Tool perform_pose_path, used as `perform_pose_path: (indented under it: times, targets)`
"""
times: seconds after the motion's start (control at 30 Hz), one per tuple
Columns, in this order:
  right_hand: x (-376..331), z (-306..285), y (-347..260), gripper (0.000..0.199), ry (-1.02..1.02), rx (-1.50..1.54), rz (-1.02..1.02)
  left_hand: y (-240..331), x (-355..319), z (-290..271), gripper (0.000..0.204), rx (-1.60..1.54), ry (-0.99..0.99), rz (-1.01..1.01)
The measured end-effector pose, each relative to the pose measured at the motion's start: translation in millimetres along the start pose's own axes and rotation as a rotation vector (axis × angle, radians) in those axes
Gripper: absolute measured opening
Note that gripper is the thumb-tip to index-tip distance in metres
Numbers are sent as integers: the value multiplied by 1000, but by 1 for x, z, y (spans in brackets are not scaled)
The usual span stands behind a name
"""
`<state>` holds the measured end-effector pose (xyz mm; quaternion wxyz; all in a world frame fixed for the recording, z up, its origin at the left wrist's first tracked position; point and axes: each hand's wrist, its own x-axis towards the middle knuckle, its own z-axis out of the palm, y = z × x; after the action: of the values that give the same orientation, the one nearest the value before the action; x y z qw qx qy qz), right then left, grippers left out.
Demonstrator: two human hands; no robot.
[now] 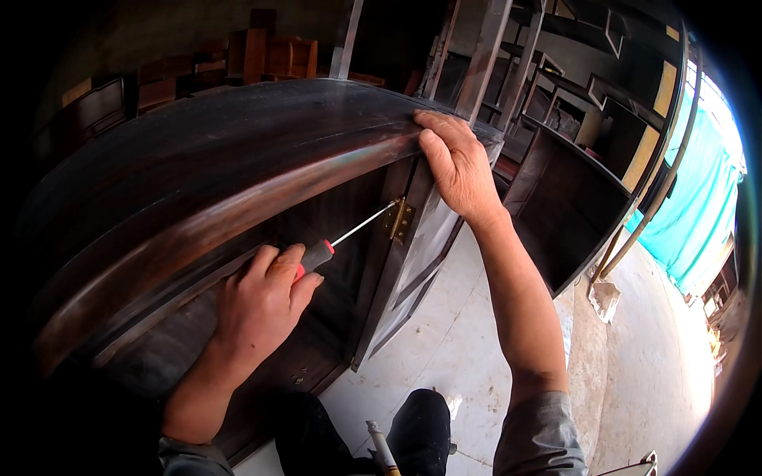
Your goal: The person attaches a cabinet door to a wooden cabinet using a screwdriver and a power drill. They align the door, insert screws into the hinge, and tighten them to secure the door in place.
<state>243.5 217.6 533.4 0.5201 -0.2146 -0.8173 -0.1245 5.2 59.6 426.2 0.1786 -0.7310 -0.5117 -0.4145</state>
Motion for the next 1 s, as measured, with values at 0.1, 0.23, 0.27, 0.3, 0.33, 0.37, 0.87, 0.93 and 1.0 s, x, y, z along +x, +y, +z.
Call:
perform_pose_path:
  times: [0.1,0.23,0.27,0.3,0.33,0.37,0.87,0.93,1.0]
  targets:
    - [0,-3,-2,42,-1,-6,6,2,3,-3,39,-16,-32,-31]
    - [0,-2,0,43,-5,-8,3,13,7,-13,46,130,-17,27]
    - [0,-1,0,43,-3,-4,4,14,6,-14,47,177,-21,51]
    - [0,0,0,43,0,1,5,11,6,-14,46,160,-15,79]
    - [0,0,1,43,1,1,7,7,7,-14,44,138,-8,108]
    - [0,-1,1,43,-2,-4,5,5,8,-14,43,117,-2,138]
    - [-3,3,8,41,41,4,-27,-9,15,-6,14,615,278,657]
    - [-3,4,8,41,56,13,-39,-7,16,-7,13,615,257,647]
    - [-3,5,9,41,65,11,-46,-4,14,-9,12,595,223,623]
